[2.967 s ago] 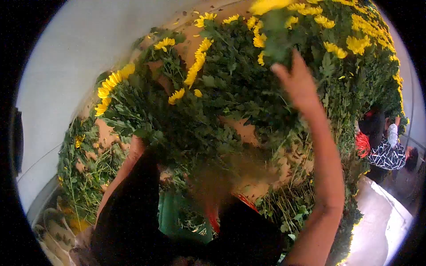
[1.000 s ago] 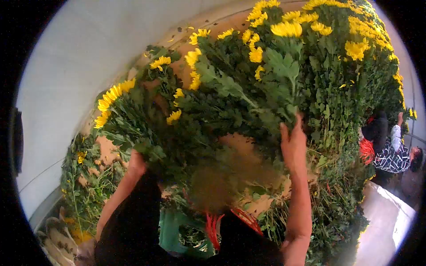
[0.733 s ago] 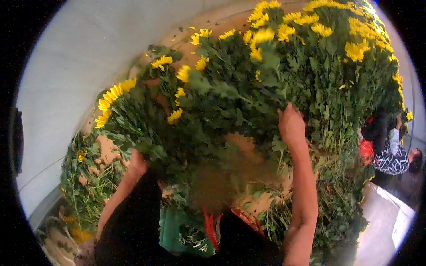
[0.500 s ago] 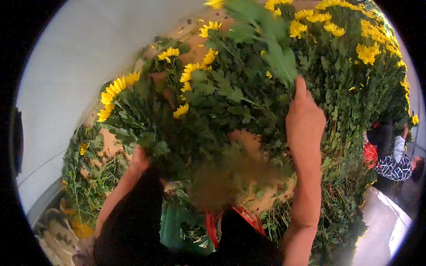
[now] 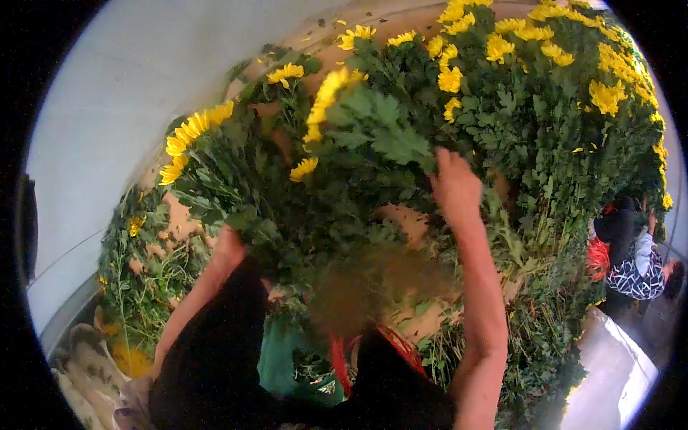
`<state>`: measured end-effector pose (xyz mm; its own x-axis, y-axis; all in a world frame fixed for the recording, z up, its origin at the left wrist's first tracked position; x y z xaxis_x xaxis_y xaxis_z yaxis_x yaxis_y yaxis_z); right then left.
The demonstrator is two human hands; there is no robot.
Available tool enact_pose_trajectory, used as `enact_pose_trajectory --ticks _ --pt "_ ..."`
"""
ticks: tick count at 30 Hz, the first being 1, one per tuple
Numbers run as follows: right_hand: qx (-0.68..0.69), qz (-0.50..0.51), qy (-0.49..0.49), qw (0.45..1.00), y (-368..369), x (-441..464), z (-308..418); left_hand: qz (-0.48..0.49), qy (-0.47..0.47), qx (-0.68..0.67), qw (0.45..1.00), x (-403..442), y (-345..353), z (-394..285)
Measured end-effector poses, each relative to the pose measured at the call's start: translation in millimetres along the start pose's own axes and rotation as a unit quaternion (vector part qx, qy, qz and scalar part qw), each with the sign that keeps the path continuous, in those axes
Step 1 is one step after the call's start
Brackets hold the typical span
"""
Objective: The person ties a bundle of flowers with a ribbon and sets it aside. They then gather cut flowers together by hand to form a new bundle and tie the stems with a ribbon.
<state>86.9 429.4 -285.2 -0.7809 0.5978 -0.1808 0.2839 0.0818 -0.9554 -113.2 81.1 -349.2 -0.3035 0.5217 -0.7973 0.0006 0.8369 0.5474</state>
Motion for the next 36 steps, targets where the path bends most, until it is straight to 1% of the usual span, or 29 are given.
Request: enact_pose_trajectory --ticks 2,3,4,5,7,9,10,11,12,13,15,16,17,18,19,21,22,24,25,26,27,28,30,31,32,33,34,35,36 --pt "-0.020 -0.114 -0.009 0.993 -17.0 -0.5 -24.3 -0.016 -0.005 -0.002 1.000 -1.2 -2.0 -0.7" --pt "-0.007 -0.119 0.007 0.993 -31.8 6.8 -34.9 -0.027 -0.012 -0.005 1.000 -2.1 -3.6 -0.6" --pt "-0.040 -0.118 0.031 0.992 -38.3 13.4 -49.7 -0.030 -0.014 -0.004 0.999 -1.0 -8.2 1.1" --pt "-0.126 -0.139 0.045 0.981 -41.7 20.9 -56.9 -0.035 -0.021 -0.024 0.999 1.2 -10.6 2.5" --pt "-0.159 -0.202 0.014 0.966 -42.9 18.6 -48.9 -0.038 -0.024 -0.044 0.998 2.1 -13.8 2.0" --pt "-0.044 -0.049 -0.032 0.997 -26.3 0.3 -25.7 -0.054 0.024 0.041 0.997 -9.8 3.7 -0.3" --pt "-0.109 -0.003 -0.079 0.991 -4.8 -11.6 -10.6 -0.061 0.024 0.042 0.997 -11.2 -0.2 -0.3" --pt "-0.093 -0.012 -0.142 0.985 22.9 -27.0 -5.2 -0.044 0.019 0.013 0.999 -10.3 -9.6 -1.3" --pt "-0.076 -0.013 -0.132 0.988 50.3 -34.4 -2.4 -0.021 0.017 -0.017 0.999 -9.9 -26.0 -3.8" --pt "-0.054 -0.009 -0.123 0.991 68.0 -38.9 -3.0 -0.024 0.019 -0.015 0.999 -9.0 -40.0 -4.3" --pt "0.114 -0.059 -0.014 0.992 31.9 -40.6 3.4 -0.022 0.072 0.049 0.996 -8.6 -76.3 -8.1" --pt "0.139 -0.041 0.021 0.989 5.8 -38.3 4.7 -0.019 0.099 0.079 0.992 -7.5 -93.2 -8.1" --pt "0.138 -0.050 0.059 0.987 -17.3 -37.5 4.5 -0.016 0.126 0.106 0.986 -5.8 -105.2 -7.2" --pt "0.160 -0.045 0.128 0.978 -47.4 -36.2 7.5 -0.019 0.145 0.122 0.982 -8.4 -107.7 -7.8" --pt "0.131 0.046 0.210 0.968 -78.5 -29.8 7.7 -0.027 0.158 0.132 0.978 -11.9 -106.8 -8.2" --pt "0.258 -0.004 0.170 0.951 -98.3 -33.5 -9.0 -0.042 0.172 0.143 0.974 -18.2 -99.8 -10.4" --pt "0.258 -0.004 0.170 0.951 -92.3 -31.3 -5.5 -0.046 0.176 0.144 0.973 -18.9 -96.8 -10.6" --pt "0.123 -0.128 0.111 0.978 -68.0 -21.2 3.6 -0.049 0.179 0.147 0.972 -20.8 -93.1 -10.0" --pt "-0.069 -0.123 0.050 0.989 -60.8 -19.2 12.9 -0.052 0.182 0.149 0.971 -21.1 -92.1 -9.5" --pt "-0.056 -0.147 0.000 0.988 -53.8 -25.9 27.5 -0.053 0.187 0.153 0.969 -19.9 -91.1 -9.6" --pt "0.063 -0.104 -0.005 0.993 -33.0 -37.6 46.7 -0.055 0.193 0.156 0.967 -18.9 -90.1 -9.6" --pt "0.104 0.034 0.000 0.994 -27.9 -48.1 76.8 -0.058 0.199 0.162 0.965 -19.7 -88.1 -8.6" --pt "0.049 0.135 -0.094 0.985 35.2 -80.2 107.8 -0.061 0.199 0.170 0.963 -18.1 -84.6 -7.8" --pt "0.044 0.129 -0.093 0.986 51.4 -89.0 106.2 -0.060 0.201 0.177 0.962 -16.5 -80.3 -9.2" --pt "0.132 0.123 -0.047 0.983 65.9 -91.8 101.6 -0.058 0.203 0.185 0.960 -15.1 -75.7 -10.9" --pt "0.222 0.120 -0.003 0.968 70.1 -89.8 98.7 -0.064 0.198 0.192 0.959 -17.3 -68.2 -14.1" --pt "0.193 -0.041 -0.015 0.980 71.1 -88.8 90.9 -0.072 0.188 0.198 0.960 -25.1 -61.7 -14.1" --pt "0.193 -0.035 -0.014 0.980 56.5 -87.0 86.8 -0.079 0.177 0.203 0.960 -33.7 -52.5 -14.6" --pt "0.303 0.030 0.040 0.952 35.0 -78.2 79.0 -0.078 0.118 0.073 0.987 -37.5 -33.2 -17.7"
Point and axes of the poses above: each hand's wrist, its own x-axis towards the middle knuckle, its own y-axis out of the palm, z = x × y, the point moved 1 cm from there along x, towards the middle knuckle, and after that the axes turned 11 degrees about -x, right-handed, at the moved point
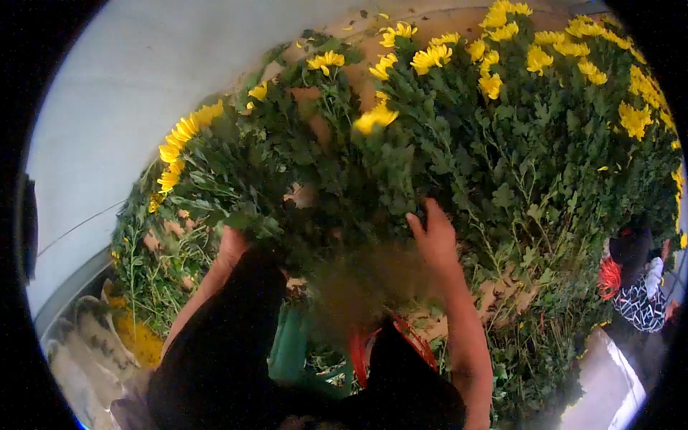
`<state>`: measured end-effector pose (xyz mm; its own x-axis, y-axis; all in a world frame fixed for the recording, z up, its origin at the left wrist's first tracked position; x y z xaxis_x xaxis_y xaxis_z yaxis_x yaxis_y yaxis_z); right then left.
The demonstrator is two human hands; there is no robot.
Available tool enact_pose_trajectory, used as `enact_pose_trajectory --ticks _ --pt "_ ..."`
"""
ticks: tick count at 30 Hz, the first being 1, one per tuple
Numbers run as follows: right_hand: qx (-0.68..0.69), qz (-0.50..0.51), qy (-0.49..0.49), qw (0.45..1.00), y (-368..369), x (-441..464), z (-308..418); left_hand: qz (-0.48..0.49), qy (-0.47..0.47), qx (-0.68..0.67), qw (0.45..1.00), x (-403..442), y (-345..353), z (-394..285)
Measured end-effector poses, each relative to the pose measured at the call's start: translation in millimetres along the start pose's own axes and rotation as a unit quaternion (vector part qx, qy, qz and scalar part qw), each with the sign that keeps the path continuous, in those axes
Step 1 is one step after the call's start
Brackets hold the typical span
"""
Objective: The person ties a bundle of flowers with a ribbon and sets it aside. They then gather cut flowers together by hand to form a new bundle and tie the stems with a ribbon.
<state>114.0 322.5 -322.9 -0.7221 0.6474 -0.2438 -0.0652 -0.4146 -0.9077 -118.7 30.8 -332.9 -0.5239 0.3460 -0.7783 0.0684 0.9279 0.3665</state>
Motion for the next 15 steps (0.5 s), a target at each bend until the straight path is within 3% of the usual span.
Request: enact_pose_trajectory --ticks 1,5,7,11,12,14,15 --pt "0.111 0.051 0.068 0.990 -14.6 6.6 3.4 -0.008 -0.073 -0.127 0.989 -1.8 9.3 -2.8" --pt "0.184 -0.014 0.115 0.976 -43.7 25.1 -1.3 -0.002 -0.059 -0.125 0.990 2.6 -5.1 5.2" --pt "0.189 -0.055 0.073 0.978 -40.6 30.1 33.2 -0.009 -0.027 -0.053 0.998 -2.6 1.3 4.0" --pt "0.155 0.046 -0.105 0.981 7.7 36.7 90.5 0.043 0.015 0.032 0.998 -3.4 4.6 2.7" --pt "0.087 0.025 -0.138 0.986 27.1 39.0 103.4 0.053 0.017 0.039 0.998 -4.0 7.9 1.7" --pt "0.019 0.003 -0.169 0.985 62.3 46.0 119.1 0.112 -0.075 -0.150 0.979 -7.9 13.4 -1.2" --pt "-0.056 0.072 -0.167 0.982 77.2 51.5 123.9 0.129 -0.108 -0.210 0.963 -8.9 13.4 -0.8"
Point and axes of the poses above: each hand's wrist, its own x-axis towards the middle knuckle, its own y-axis out of the palm, z = x × y, the point moved 1 cm from there along x, towards the middle knuckle, and after that the axes turned 11 degrees about -x, right-handed, at the moved point
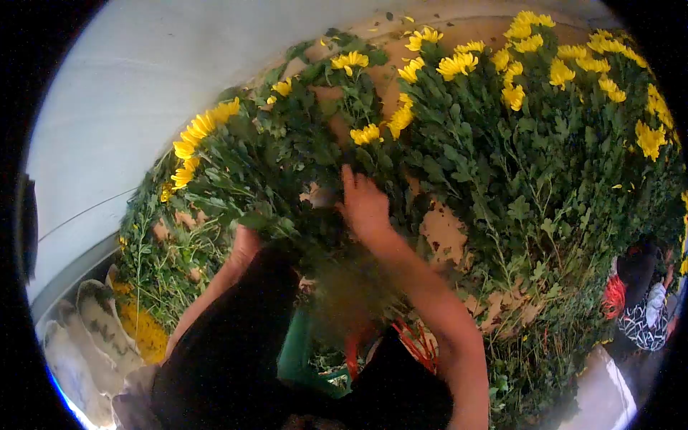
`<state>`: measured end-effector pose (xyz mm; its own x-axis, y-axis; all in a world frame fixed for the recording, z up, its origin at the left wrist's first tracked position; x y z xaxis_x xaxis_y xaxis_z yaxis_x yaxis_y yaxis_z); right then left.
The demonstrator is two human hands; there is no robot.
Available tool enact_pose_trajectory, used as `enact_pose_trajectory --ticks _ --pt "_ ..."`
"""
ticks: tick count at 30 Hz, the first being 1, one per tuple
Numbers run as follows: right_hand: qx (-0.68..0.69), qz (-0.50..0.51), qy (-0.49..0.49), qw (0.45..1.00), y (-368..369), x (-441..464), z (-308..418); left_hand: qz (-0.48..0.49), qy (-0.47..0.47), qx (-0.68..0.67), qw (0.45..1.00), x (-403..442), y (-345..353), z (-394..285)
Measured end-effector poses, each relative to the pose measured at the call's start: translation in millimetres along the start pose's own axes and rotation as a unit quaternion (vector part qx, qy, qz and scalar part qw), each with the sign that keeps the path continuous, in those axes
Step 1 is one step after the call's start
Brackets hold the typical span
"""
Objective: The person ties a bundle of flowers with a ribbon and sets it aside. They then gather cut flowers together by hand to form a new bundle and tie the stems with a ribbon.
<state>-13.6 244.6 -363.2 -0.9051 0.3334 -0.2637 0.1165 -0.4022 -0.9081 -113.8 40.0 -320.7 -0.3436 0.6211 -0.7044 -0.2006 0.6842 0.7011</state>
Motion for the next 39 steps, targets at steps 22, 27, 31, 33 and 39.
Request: enact_pose_trajectory --ticks 22,27,31,33,39 --pt "0.496 -0.015 0.354 0.792 -75.4 -94.4 -82.6 -0.136 0.060 0.081 0.986 19.0 -38.4 -6.8" --pt "0.267 -0.209 0.356 0.870 -128.5 -120.6 -128.8 -0.077 0.049 0.023 0.996 18.1 -25.3 -3.7" --pt "-0.115 -0.263 0.277 0.917 -169.6 -104.5 -170.1 -0.122 0.037 0.070 0.989 23.2 -30.0 -6.3" --pt "-0.361 -0.262 0.215 0.869 -177.0 -91.4 -163.7 -0.093 0.049 0.101 0.989 18.5 -27.5 -3.9" --pt "-0.229 -0.131 0.144 0.954 -97.1 -46.1 -140.9 -0.118 0.055 0.137 0.982 20.6 -23.4 -0.1"
Point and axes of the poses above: each hand's wrist, its own x-axis towards the middle knuckle, its own y-axis out of the palm, z = x × y, the point moved 1 cm from there along x, towards the middle knuckle, and after that the axes turned 11 degrees about -x, right-handed, at the moved point
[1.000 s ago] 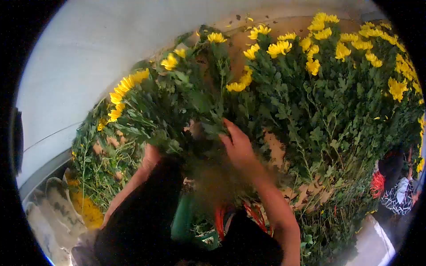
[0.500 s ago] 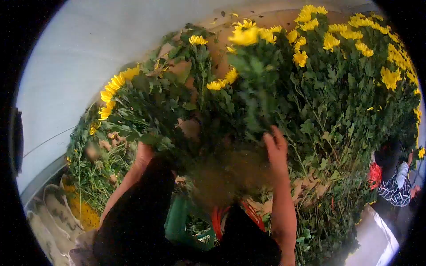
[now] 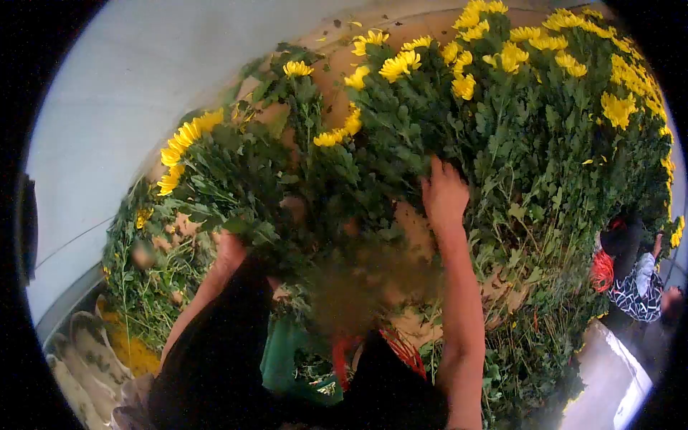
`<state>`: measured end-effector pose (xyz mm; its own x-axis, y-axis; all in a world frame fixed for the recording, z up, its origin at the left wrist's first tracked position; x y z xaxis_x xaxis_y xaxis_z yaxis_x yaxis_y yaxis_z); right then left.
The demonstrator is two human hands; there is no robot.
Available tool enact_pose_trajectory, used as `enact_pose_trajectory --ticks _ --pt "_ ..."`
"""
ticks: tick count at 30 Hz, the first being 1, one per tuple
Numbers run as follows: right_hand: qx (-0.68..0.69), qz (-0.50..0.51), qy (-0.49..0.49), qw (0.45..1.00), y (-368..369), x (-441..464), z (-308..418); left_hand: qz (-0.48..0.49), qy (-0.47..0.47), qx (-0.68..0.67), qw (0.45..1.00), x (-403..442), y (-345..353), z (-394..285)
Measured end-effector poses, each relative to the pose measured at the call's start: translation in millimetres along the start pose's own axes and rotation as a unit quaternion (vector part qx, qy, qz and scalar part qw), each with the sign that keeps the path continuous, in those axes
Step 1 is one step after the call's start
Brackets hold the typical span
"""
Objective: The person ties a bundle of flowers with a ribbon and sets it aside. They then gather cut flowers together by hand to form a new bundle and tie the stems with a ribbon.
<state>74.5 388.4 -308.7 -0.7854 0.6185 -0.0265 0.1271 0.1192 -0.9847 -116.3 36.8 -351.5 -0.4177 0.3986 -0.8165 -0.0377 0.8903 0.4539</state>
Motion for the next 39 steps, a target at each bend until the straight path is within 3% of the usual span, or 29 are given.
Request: enact_pose_trajectory --ticks 3,5,7,8,9,11,12,14,16,19,21,23,24,25,27,29,32,33,34,36,38,39 --pt "0.130 -0.008 0.042 0.991 -17.9 -6.2 1.7 0.028 0.036 0.054 0.998 -5.6 -2.2 -0.8" --pt "0.137 -0.031 0.041 0.989 -46.3 -17.2 5.2 0.038 0.066 0.092 0.993 0.8 -0.2 1.0" --pt "0.257 0.048 0.123 0.957 -58.0 -28.8 7.1 0.007 0.025 -0.019 0.999 7.0 -5.6 0.1" --pt "0.303 0.140 0.169 0.927 -54.6 -32.6 5.3 0.007 0.025 -0.020 0.999 5.4 -4.4 -1.1" --pt "0.302 0.141 0.168 0.928 -42.6 -37.8 5.1 -0.002 0.027 -0.004 1.000 2.7 -2.0 -2.6" --pt "0.023 0.038 0.049 0.998 -18.0 -49.0 6.4 -0.010 0.027 0.008 1.000 1.2 -1.7 -0.3" --pt "0.001 -0.023 0.020 1.000 -30.3 -47.5 20.6 0.001 0.011 -0.016 1.000 3.9 -1.9 0.2" --pt "0.089 -0.075 -0.046 0.992 -32.0 -58.3 57.6 0.003 -0.007 -0.035 0.999 5.4 -11.0 0.3" --pt "0.106 0.140 -0.014 0.984 6.4 -74.4 95.4 0.026 -0.023 -0.051 0.998 16.2 -15.4 3.4" --pt "0.209 0.180 0.006 0.961 48.3 -75.7 96.2 0.004 0.027 -0.035 0.999 4.3 -3.7 -1.1" --pt "0.262 0.142 0.037 0.954 1.7 -60.9 99.8 -0.008 0.027 -0.021 0.999 -1.0 -9.9 -2.9" --pt "0.480 0.058 0.045 0.874 -19.5 -29.5 103.3 -0.016 -0.012 -0.023 1.000 -1.1 -1.6 -8.9" --pt "0.457 0.129 0.065 0.878 -13.7 -20.5 102.1 -0.011 -0.008 -0.023 1.000 0.2 -3.0 -9.3" --pt "0.458 0.126 0.064 0.878 -7.7 -10.9 105.5 0.001 0.028 0.026 0.999 1.3 -5.1 -6.3" --pt "0.587 0.160 0.133 0.782 -5.3 4.6 110.3 0.014 0.063 0.075 0.995 1.9 -0.7 -6.5" --pt "0.589 0.183 0.161 0.771 -8.4 4.3 110.0 0.022 -0.013 -0.056 0.998 2.6 4.2 -6.5" --pt "0.613 0.208 0.186 0.739 3.5 -0.6 109.4 0.028 -0.046 -0.082 0.995 15.5 -12.0 -0.9" --pt "0.526 0.246 0.209 0.787 15.6 -0.7 104.7 0.027 -0.046 -0.083 0.995 22.9 -23.8 2.2" --pt "0.490 0.243 0.216 0.809 26.1 -2.3 97.2 0.053 0.090 0.090 0.990 29.5 -37.7 3.3" --pt "0.469 0.204 0.218 0.831 32.3 -3.2 87.4 0.062 0.206 0.275 0.937 17.8 -38.3 4.3" --pt "0.672 0.202 0.293 0.650 -2.5 14.5 86.0 0.054 0.139 0.206 0.967 21.9 -28.3 -0.1" --pt "0.667 0.183 0.302 0.656 15.6 35.1 75.0 0.046 0.106 0.171 0.978 23.8 -23.2 -2.2"
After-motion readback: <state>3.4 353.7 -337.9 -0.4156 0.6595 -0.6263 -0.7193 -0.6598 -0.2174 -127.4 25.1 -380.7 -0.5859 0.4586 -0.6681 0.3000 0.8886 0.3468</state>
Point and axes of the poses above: each hand's wrist, its own x-axis towards the middle knuckle, its own y-axis out of the palm, z = x × y, the point moved 1 cm from there along x, towards the middle knuckle, and after that the axes turned 11 degrees about -x, right-handed, at the moved point
